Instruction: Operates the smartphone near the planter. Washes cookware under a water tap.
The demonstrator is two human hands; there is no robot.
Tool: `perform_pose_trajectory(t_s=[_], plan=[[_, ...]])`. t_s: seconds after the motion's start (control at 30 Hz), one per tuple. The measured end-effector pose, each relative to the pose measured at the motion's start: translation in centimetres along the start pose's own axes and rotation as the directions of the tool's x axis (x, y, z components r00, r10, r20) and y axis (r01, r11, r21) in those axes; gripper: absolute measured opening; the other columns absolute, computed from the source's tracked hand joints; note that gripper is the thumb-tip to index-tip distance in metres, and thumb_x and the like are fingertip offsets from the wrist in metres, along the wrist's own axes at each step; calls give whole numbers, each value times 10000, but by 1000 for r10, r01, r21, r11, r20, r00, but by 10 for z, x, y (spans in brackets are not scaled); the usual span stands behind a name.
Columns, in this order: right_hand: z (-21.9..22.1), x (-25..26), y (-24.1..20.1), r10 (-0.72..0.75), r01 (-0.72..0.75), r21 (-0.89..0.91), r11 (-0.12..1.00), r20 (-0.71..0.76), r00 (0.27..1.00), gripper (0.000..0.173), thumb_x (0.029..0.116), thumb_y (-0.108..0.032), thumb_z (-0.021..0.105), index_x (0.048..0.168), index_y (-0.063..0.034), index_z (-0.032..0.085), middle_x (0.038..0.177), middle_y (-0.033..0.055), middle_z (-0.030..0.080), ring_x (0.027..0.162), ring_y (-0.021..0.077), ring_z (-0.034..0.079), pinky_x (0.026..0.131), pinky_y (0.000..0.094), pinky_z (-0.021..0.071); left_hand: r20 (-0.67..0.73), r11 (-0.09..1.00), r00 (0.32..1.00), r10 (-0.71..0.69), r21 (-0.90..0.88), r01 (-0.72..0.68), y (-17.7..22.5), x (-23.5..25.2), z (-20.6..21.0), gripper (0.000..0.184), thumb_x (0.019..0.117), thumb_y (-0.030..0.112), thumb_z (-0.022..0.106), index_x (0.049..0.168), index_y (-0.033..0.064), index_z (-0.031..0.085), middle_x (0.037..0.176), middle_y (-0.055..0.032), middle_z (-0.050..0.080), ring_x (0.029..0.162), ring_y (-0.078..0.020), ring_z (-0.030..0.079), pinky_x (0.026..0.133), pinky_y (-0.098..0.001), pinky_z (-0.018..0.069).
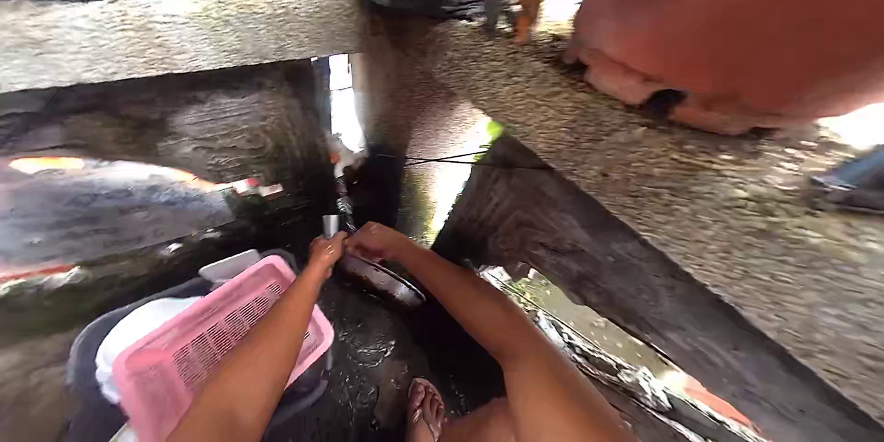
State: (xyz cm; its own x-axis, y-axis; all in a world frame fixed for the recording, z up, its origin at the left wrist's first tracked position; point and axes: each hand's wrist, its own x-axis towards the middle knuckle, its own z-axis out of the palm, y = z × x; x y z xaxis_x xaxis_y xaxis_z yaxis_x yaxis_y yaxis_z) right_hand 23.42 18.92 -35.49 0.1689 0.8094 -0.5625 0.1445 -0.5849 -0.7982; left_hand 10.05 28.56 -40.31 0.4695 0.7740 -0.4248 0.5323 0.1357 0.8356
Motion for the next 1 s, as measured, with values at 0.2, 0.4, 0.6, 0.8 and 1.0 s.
perform_pose_trajectory(t_s=[0.2,0.4,0.6,0.8,1.0], plan=[[20,39,1,128,-141,203,969,76,989,330,1085,-240,443,1112,20,643,899,118,753,756,224,748,723,383,633,-68,988,991,116,115,-107,-20,-26,-23,448,871,427,761,1132,66,716,1079,-126,734,1052,-261,695,975,-528,541],[23,62,-15,35,-7,233,972,-117,992,357,1090,-346,487,1022,-33,644,749,43,655,596,136,639,564,296,565,-380,978,908,176,-41,-206,-22,-50,-28,563,908,613,690,1168,115,719,1108,-100,739,1091,-229,693,1006,-505,539],[13,53,-36,-89,153,166,974,-339,936,416,1073,-481,479,923,-103,567,594,-41,412,427,74,372,411,250,376,-575,870,816,53,-374,-321,-17,-62,-34,546,944,558,692,1114,39,690,1016,-132,721,1006,-222,688,946,-450,547],[32,39,-24,-379,205,-454,867,-335,862,386,1097,-258,446,1253,47,625,1192,267,658,1113,387,651,978,590,518,-603,707,798,-7,-567,-423,-26,-65,-30,526,946,474,729,1204,26,631,1050,-130,691,996,-193,660,939,-396,542],[57,20,65,-485,381,-848,369,174,857,827,1002,-758,228,1677,-293,118,1753,62,11,1610,329,-38,1291,602,51,-635,630,772,-11,-605,-488,-29,-70,-31,465,964,451,713,1185,49,636,957,-97,687,883,-184,675,841,-402,588]])
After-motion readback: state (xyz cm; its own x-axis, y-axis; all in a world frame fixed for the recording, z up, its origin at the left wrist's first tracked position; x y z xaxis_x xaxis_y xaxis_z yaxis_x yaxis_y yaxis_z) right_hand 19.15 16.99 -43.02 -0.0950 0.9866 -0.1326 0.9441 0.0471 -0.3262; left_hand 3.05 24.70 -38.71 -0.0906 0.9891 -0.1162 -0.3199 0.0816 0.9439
